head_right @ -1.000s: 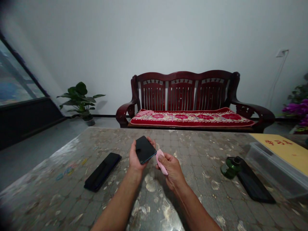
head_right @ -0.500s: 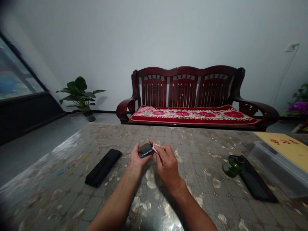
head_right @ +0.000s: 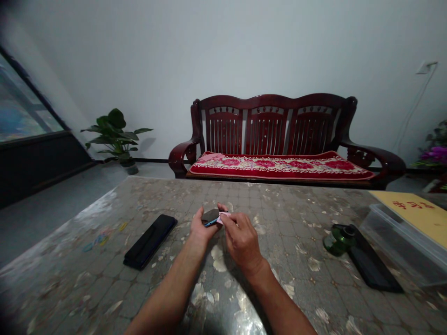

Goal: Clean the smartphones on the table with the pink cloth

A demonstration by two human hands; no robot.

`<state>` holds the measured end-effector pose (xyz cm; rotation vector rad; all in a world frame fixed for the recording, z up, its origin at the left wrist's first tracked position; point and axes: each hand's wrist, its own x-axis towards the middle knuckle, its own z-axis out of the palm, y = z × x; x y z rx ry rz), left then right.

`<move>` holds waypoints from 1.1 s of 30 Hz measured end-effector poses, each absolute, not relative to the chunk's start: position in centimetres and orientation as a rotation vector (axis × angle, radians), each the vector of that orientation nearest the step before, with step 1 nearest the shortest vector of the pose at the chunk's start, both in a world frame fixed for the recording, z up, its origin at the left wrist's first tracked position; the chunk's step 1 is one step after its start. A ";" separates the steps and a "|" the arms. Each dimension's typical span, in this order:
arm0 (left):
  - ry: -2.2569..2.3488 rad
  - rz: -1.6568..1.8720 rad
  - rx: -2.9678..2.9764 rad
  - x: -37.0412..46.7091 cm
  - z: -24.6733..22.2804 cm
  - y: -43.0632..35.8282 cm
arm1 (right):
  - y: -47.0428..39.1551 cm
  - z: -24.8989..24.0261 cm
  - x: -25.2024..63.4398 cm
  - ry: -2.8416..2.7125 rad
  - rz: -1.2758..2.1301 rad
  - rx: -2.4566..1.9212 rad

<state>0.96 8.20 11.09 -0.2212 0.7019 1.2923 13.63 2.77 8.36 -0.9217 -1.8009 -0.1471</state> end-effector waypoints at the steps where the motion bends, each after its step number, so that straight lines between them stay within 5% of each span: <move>1: 0.698 1.276 -0.238 0.9 10.9 8.3 | 2.7 8.4 13.6 -1.800 -0.156 -0.930; 33: 0.687 1.253 -0.379 1.0 11.5 8.1 | 2.8 8.0 13.5 -1.913 -0.247 -0.804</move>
